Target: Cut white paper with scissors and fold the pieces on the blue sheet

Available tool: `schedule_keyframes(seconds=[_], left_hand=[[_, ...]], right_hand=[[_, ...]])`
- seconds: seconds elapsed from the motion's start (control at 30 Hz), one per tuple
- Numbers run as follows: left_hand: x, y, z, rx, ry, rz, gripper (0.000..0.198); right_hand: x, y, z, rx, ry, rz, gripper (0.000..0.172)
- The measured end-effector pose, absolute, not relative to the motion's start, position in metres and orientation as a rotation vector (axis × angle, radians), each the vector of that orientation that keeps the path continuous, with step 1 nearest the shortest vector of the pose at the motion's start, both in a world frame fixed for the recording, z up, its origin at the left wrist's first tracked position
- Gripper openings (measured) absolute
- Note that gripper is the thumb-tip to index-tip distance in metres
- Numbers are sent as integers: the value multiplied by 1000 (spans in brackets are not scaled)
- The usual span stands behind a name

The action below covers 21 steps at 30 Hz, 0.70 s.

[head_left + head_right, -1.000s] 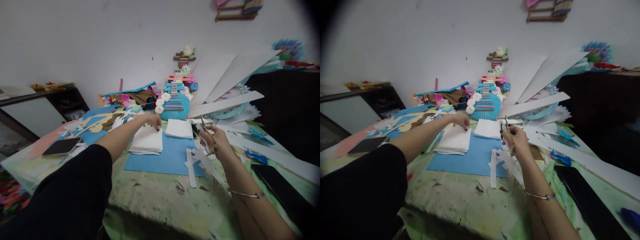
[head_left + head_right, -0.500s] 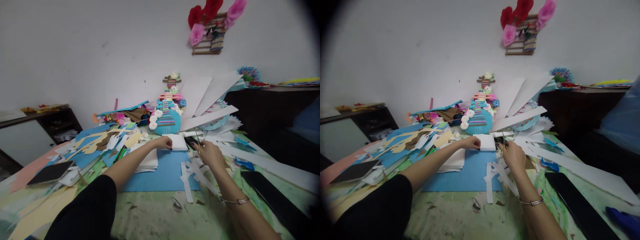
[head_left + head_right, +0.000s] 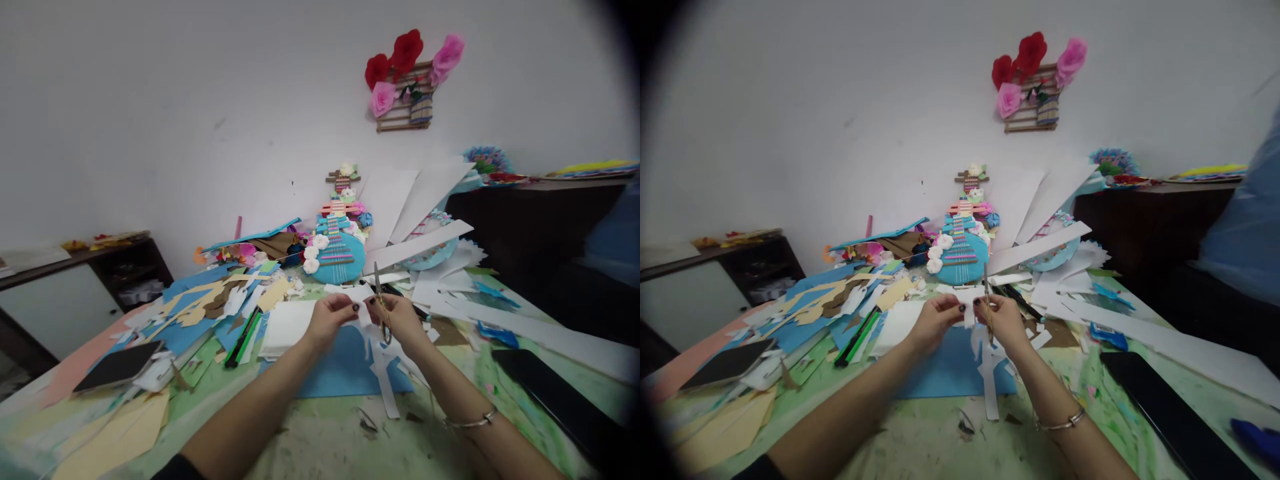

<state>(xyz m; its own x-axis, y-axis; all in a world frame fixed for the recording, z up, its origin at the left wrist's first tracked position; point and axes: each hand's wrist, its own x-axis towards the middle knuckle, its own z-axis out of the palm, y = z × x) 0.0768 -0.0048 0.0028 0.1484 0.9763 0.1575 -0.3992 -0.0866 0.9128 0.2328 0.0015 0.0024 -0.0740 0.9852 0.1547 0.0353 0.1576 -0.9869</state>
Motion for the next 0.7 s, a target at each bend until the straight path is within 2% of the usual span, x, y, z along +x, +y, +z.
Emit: schedule_keyframes(seconds=[0.23,0.4,0.47,0.53,0.63,0.7], left_hand=[[74,-16,-7,1345,818,1232,34],[62,-15,4,1628,972,1321,33],[56,-15,9,1694,1015,1455,38],[49,-14,14,1711,1003,1506,53],[37,-12,22,1674,871,1263,67],[31,-11,26,1658,831,1018,62]], right_hand=[[223,-11,6,-1046,-1238,1425,35],[224,-12,9,-1022,-1230,1387,31],[225,-14,11,-969,-1269,1356,30],[224,-17,14,-911,-1332,1358,30],[222,-24,18,-888,-1497,1398,28],[220,-28,18,-903,-1582,1419,27]])
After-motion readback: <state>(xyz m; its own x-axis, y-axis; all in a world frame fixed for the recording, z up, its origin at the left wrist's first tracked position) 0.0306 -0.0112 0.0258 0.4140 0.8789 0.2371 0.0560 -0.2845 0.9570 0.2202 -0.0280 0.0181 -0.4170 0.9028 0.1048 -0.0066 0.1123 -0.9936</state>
